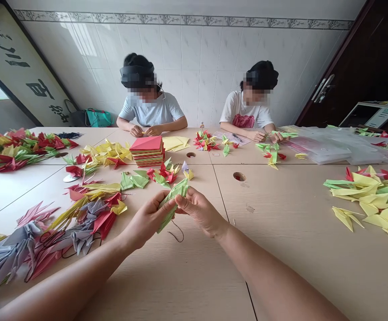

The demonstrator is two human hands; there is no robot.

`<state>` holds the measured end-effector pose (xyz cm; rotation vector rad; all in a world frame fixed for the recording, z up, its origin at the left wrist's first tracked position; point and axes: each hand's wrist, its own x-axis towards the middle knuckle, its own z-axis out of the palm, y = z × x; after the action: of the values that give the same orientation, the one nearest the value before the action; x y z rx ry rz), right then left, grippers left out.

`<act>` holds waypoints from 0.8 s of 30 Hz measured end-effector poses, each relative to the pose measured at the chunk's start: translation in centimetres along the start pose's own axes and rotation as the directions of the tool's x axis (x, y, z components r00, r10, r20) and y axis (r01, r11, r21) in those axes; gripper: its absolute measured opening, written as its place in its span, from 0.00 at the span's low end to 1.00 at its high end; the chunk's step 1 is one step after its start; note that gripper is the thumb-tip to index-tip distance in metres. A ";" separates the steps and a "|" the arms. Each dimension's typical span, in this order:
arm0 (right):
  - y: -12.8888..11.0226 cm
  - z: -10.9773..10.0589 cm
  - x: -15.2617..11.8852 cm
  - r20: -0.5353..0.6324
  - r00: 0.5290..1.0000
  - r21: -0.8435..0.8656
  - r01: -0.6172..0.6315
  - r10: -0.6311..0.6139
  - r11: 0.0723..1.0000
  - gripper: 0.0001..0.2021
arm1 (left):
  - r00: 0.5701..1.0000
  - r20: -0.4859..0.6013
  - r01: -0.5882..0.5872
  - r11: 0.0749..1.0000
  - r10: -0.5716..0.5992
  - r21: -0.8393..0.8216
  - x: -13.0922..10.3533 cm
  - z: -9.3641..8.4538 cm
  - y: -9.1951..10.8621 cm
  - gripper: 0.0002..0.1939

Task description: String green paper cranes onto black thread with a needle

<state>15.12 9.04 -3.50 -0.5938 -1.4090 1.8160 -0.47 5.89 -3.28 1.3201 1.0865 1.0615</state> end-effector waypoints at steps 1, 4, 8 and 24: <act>0.1 0.1 0.0 -0.009 1.000 -0.014 -0.021 0.021 1.000 0.15 | 0.998 -0.038 -0.055 0.996 0.058 0.072 0.0 0.0 -0.1 0.13; 0.4 0.4 0.1 -0.018 0.997 -0.037 -0.077 0.077 0.996 0.15 | 0.974 -0.085 -0.185 0.950 0.212 0.254 0.0 -0.2 -0.4 0.10; 0.7 0.4 0.1 -0.066 0.993 -0.033 -0.103 0.100 0.994 0.15 | 0.945 -0.101 -0.245 0.881 0.310 0.405 -0.2 -0.4 -0.6 0.10; 1.9 3.7 0.0 -0.290 0.957 0.103 0.018 0.012 0.994 0.17 | 0.821 -0.070 -0.430 0.695 0.566 0.577 -1.1 1.6 -2.2 0.28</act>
<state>11.84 6.52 -4.28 -0.7682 -1.1103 1.7075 0.81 4.55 -5.56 2.0771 1.3019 1.4110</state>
